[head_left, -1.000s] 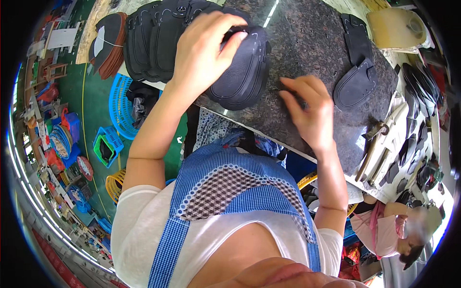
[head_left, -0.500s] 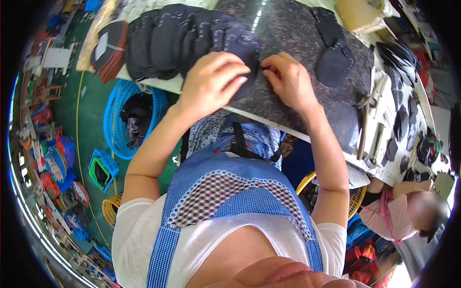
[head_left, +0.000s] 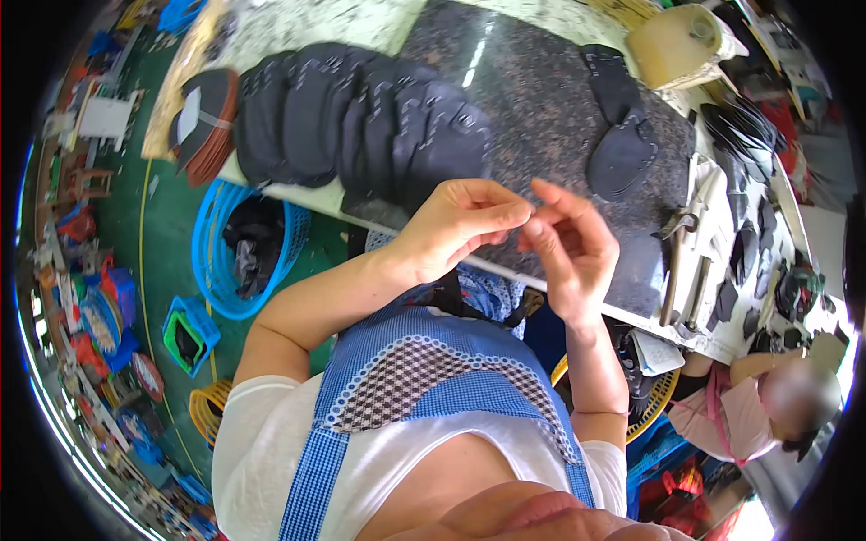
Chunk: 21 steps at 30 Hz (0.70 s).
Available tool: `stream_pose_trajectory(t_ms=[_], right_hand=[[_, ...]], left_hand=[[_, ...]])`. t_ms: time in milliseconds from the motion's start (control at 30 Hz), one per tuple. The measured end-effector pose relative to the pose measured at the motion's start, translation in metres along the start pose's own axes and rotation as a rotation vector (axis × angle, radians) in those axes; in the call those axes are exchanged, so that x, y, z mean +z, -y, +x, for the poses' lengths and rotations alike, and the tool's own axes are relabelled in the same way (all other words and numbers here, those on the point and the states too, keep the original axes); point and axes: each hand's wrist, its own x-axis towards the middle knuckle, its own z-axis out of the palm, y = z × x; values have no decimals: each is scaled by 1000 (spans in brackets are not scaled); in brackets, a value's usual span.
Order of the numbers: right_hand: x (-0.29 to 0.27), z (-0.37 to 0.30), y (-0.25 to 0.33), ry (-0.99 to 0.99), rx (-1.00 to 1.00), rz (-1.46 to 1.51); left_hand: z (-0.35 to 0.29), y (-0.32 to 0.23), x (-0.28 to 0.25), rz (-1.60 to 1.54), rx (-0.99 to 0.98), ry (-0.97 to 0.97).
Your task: Attaching metal rivets and eyelets to leather shoe upper components by hand.
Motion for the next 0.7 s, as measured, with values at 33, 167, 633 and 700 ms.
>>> stream_pose_trajectory(t_ms=[33, 167, 633, 700], right_hand=[[-5, 5, 4, 43, -23, -66], [-22, 43, 26, 12, -153, -342], [-90, 135, 108, 402, -82, -665], [-99, 147, 108, 337, -29, -594]], left_hand=[[10, -6, 1, -9, -20, 20], [52, -42, 18, 133, -95, 65], [126, -124, 69, 329, -750, 146], [144, -130, 72, 255, -742, 167]])
